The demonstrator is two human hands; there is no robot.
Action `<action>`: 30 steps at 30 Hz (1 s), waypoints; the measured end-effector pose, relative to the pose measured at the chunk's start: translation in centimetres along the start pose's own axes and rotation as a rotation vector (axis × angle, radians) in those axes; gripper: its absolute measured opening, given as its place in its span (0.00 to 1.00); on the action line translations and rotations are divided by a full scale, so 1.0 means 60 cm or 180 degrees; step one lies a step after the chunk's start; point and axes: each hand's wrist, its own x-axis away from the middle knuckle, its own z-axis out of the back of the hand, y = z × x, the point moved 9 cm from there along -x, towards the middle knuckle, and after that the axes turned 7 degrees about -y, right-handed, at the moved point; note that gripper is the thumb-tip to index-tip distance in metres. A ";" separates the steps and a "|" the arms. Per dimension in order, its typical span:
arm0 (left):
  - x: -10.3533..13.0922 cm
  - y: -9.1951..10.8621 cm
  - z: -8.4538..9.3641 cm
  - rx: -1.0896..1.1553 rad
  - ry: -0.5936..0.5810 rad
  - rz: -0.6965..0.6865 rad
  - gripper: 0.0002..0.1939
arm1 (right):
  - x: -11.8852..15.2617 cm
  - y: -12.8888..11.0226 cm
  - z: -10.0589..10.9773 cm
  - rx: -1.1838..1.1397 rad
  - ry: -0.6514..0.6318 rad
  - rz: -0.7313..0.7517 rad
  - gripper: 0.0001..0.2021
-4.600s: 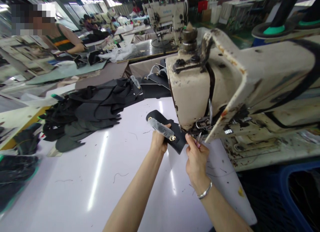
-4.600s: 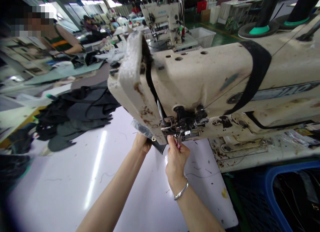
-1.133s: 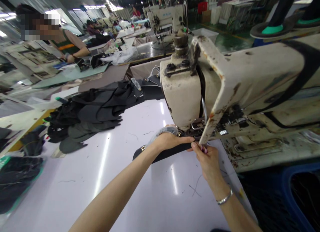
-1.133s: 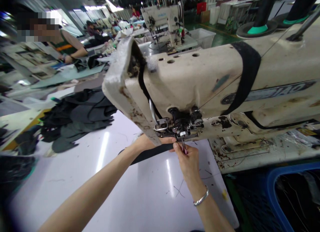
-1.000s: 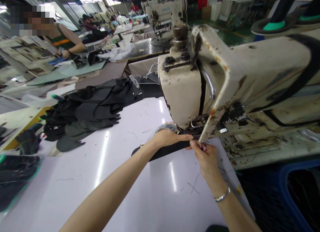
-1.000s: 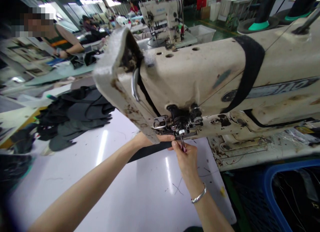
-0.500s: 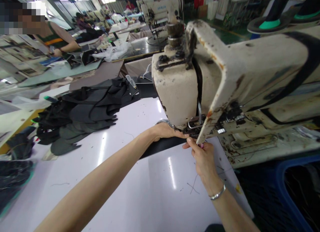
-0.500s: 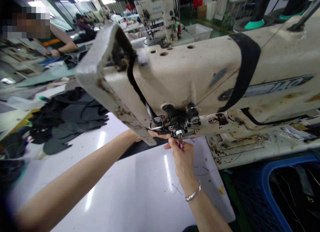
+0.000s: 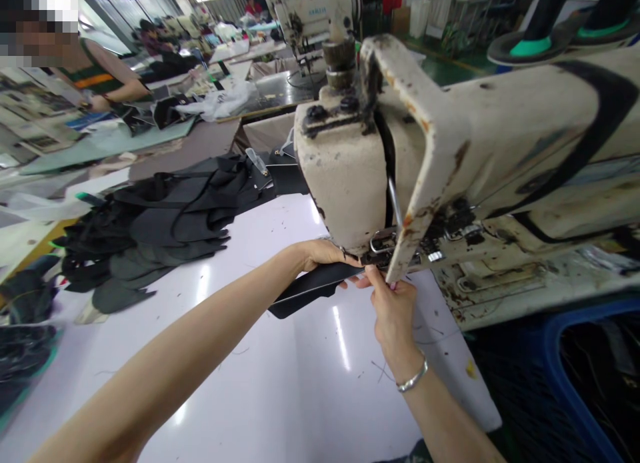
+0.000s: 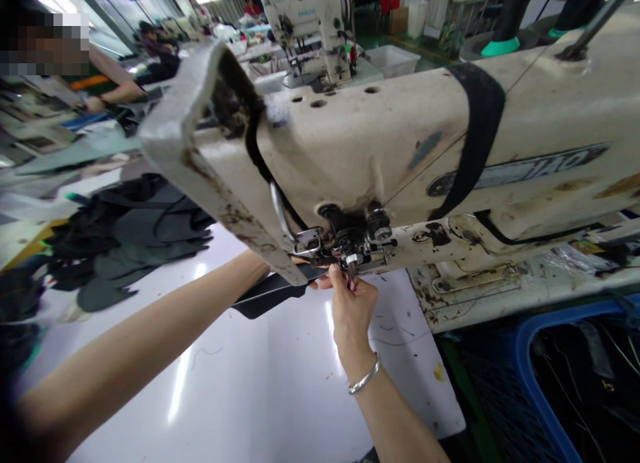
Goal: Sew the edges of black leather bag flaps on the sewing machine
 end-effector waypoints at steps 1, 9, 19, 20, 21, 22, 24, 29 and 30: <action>0.000 -0.006 -0.007 -0.0072 -0.0124 0.0139 0.14 | 0.000 0.002 0.000 0.0100 0.0008 0.0034 0.23; -0.009 -0.040 -0.024 -0.0473 -0.0823 0.0723 0.17 | -0.001 0.018 -0.011 0.0104 0.0072 0.0035 0.22; -0.011 -0.075 -0.038 -0.0092 -0.1247 0.0568 0.24 | 0.008 0.005 -0.020 -0.0290 0.0281 -0.0034 0.16; -0.008 -0.078 -0.041 0.0018 -0.1250 0.0524 0.25 | 0.007 0.005 -0.020 -0.0265 0.0289 0.0006 0.16; -0.005 -0.081 -0.045 0.0134 -0.1248 0.0469 0.25 | 0.007 0.005 -0.019 -0.0248 0.0294 0.0046 0.16; -0.001 -0.083 -0.049 0.0250 -0.1234 0.0409 0.25 | 0.006 0.006 -0.018 -0.0248 0.0299 0.0081 0.16; 0.005 -0.087 -0.055 0.0478 -0.1164 0.0291 0.25 | 0.005 0.010 -0.016 -0.0267 0.0314 0.0131 0.16; 0.028 -0.105 -0.069 0.0999 -0.0665 0.0215 0.17 | 0.002 0.023 -0.007 -0.0059 0.0347 0.0049 0.17; 0.036 -0.111 -0.075 0.1116 -0.0566 0.0275 0.15 | 0.002 0.024 -0.004 0.0025 0.0337 0.0058 0.17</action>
